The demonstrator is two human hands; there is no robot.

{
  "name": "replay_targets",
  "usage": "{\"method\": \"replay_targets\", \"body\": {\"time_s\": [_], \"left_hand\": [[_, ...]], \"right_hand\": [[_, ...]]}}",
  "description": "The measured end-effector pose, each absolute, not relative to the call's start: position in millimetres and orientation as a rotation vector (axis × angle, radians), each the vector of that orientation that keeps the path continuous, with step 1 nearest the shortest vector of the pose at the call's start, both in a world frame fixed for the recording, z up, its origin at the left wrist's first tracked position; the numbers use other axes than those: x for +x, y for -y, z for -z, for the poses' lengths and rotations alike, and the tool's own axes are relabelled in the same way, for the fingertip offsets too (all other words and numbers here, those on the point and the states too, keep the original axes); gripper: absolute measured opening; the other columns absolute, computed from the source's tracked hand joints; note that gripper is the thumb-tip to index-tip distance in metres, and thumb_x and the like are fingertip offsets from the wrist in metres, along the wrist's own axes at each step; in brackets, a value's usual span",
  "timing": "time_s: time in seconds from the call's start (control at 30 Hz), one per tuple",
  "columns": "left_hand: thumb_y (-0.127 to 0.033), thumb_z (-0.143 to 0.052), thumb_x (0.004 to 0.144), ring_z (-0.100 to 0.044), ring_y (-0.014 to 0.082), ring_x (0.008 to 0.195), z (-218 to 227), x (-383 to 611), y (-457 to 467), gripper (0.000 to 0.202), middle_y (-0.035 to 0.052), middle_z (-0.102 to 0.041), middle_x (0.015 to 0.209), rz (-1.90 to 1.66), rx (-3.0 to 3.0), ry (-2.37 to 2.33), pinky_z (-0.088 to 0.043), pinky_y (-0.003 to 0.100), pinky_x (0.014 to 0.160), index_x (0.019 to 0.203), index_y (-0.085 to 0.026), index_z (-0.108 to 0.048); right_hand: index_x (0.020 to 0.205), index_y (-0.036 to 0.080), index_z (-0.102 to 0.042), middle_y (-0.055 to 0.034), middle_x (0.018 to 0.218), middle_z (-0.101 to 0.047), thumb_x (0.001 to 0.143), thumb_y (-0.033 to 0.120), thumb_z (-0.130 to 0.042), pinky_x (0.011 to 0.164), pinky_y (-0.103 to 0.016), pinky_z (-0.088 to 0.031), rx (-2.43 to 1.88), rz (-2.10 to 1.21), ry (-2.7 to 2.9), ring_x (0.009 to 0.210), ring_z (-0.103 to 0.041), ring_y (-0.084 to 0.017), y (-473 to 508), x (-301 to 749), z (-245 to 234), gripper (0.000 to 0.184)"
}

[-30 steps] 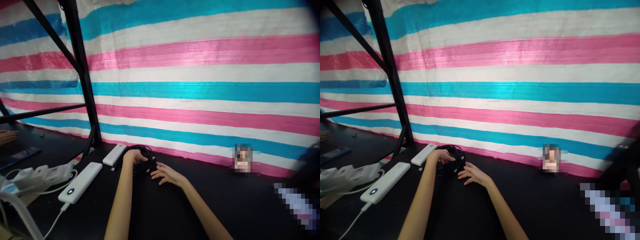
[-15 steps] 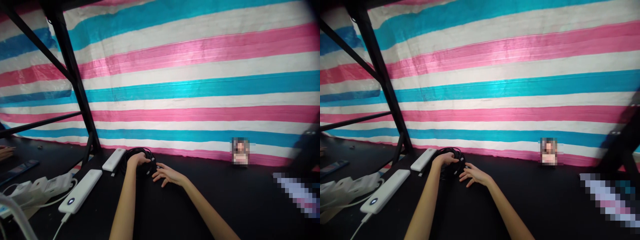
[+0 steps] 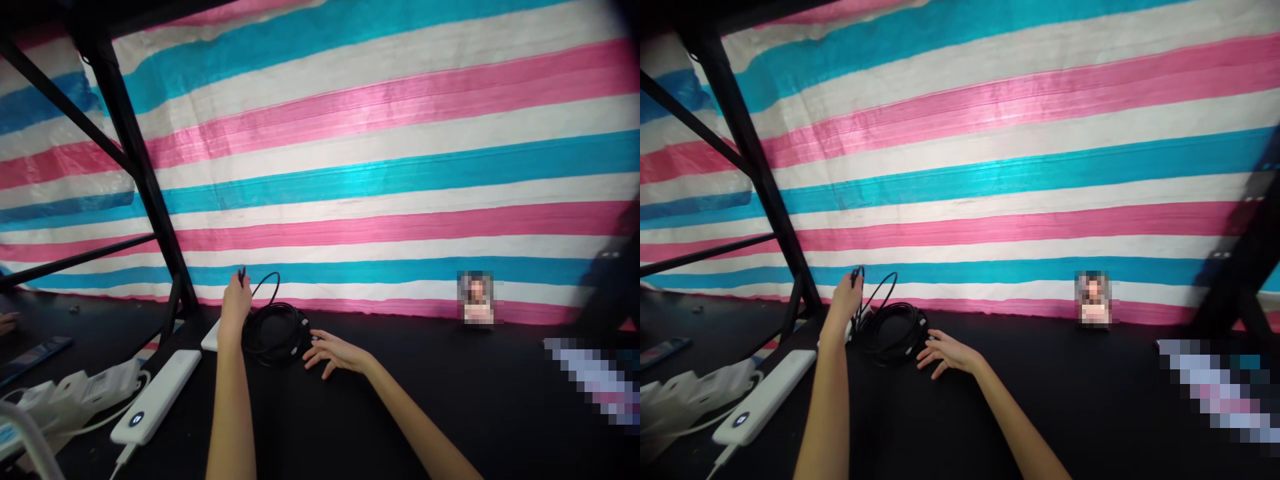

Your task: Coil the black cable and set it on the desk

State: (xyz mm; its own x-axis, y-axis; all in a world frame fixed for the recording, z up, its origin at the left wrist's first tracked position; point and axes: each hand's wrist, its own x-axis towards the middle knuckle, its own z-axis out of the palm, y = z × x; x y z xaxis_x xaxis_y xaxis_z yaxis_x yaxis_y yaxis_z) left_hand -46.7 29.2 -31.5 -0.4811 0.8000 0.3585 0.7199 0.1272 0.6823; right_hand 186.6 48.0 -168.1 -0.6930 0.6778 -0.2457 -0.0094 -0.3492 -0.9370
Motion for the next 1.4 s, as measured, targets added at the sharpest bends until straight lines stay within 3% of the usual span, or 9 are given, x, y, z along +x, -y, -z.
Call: {"method": "replay_targets", "body": {"time_s": [0.13, 0.33, 0.5, 0.63, 0.7, 0.77, 0.83, 1.07, 1.4], "left_hand": [[-0.037, -0.037, 0.089, -0.059, 0.0220, 0.071, 8.6, -51.1, 1.6, 0.031, 0.0065, -0.063, 0.077, -1.581, 1.580, -2.242, -0.039, 0.026, 0.060, 0.100, -0.018, -0.059], [-0.036, -0.050, 0.084, -0.041, 0.0105, 0.044, -12.3, -37.8, 36.8, 0.024, -0.0041, -0.047, 0.052, -2.167, 1.601, -1.786, -0.030, 0.020, 0.045, 0.090, -0.019, -0.066], [-0.040, -0.045, 0.088, -0.036, 0.0075, 0.042, -23.8, -6.9, 50.9, 0.029, -0.0065, -0.039, 0.050, -2.195, 1.613, -1.484, -0.031, 0.017, 0.041, 0.097, -0.020, -0.063], [-0.042, -0.044, 0.089, -0.036, 0.0077, 0.040, -27.8, 25.0, 54.0, 0.028, -0.0071, -0.038, 0.050, -2.026, 1.670, -1.294, -0.031, 0.017, 0.038, 0.105, -0.022, -0.054], [-0.043, -0.044, 0.088, -0.038, 0.0082, 0.040, -27.1, 39.9, 52.9, 0.025, -0.0068, -0.041, 0.050, -1.961, 1.683, -1.230, -0.030, 0.018, 0.036, 0.104, -0.023, -0.050], [-0.044, -0.044, 0.088, -0.038, 0.0086, 0.039, -25.3, 53.0, 51.1, 0.024, -0.0071, -0.041, 0.049, -1.928, 1.680, -1.162, -0.028, 0.018, 0.034, 0.101, -0.024, -0.048], [-0.044, -0.044, 0.088, -0.037, 0.0087, 0.037, -23.3, 63.9, 50.0, 0.024, -0.0076, -0.040, 0.048, -1.911, 1.652, -1.090, -0.026, 0.018, 0.033, 0.103, -0.025, -0.046], [-0.050, -0.044, 0.086, -0.040, 0.0089, 0.033, -21.6, 71.4, 49.6, 0.030, -0.0076, -0.046, 0.046, -1.839, 1.611, -1.027, -0.031, 0.020, 0.032, 0.103, -0.024, -0.046], [-0.052, -0.046, 0.084, -0.059, 0.0152, 0.043, -23.2, 50.3, 43.3, 0.033, -0.0032, -0.061, 0.054, -1.916, 1.531, -1.073, -0.049, 0.025, 0.043, 0.103, -0.025, -0.048]], "right_hand": [[0.140, 0.012, -0.012, -0.0141, 0.093, -0.065, 0.086, 0.036, -0.055, 0.053, -0.028, -0.054, -0.895, -2.075, 1.511, 0.086, -0.067, -0.025, -47.7, 191.6, 164.3, 0.073], [0.144, 0.013, -0.001, -0.0225, 0.111, -0.059, 0.084, 0.047, -0.055, 0.052, -0.032, -0.056, -1.093, -1.864, 1.676, 0.095, -0.063, -0.029, -51.4, 212.2, 134.8, 0.088], [0.131, 0.011, -0.042, -0.0203, 0.126, -0.052, 0.089, 0.061, -0.030, 0.078, -0.036, -0.053, -0.882, -1.698, 1.713, 0.113, -0.053, -0.027, -27.9, 217.6, 74.1, 0.066], [0.131, 0.016, -0.044, -0.0161, 0.123, -0.056, 0.087, 0.068, -0.013, 0.087, -0.043, -0.047, -0.426, -1.739, 1.617, 0.112, -0.054, -0.027, 10.1, 215.8, 27.2, 0.075], [0.134, 0.018, -0.038, -0.0152, 0.117, -0.060, 0.087, 0.066, -0.026, 0.084, -0.043, -0.047, -0.359, -1.680, 1.572, 0.108, -0.057, -0.027, 27.3, 215.5, 12.1, 0.069], [0.135, 0.021, -0.034, -0.0121, 0.110, -0.064, 0.085, 0.051, -0.051, 0.080, -0.039, -0.050, -0.401, -1.584, 1.547, 0.103, -0.060, -0.025, 40.3, 216.1, 3.5, 0.061], [0.134, 0.023, -0.033, -0.0086, 0.102, -0.067, 0.083, 0.035, -0.059, 0.075, -0.034, -0.051, -0.460, -1.498, 1.540, 0.096, -0.064, -0.022, 47.9, 217.6, 0.2, 0.058], [0.131, 0.024, -0.034, -0.0040, 0.083, -0.067, 0.094, 0.030, -0.038, 0.047, -0.023, -0.052, -0.620, -1.413, 1.502, 0.064, -0.068, -0.016, 42.9, 232.6, 3.0, 0.038], [0.133, 0.024, -0.037, -0.0008, 0.075, -0.065, 0.091, 0.038, -0.045, 0.036, -0.016, -0.045, -0.635, -1.181, 1.461, 0.049, -0.063, -0.011, 37.2, 244.4, -0.1, 0.044]]}}
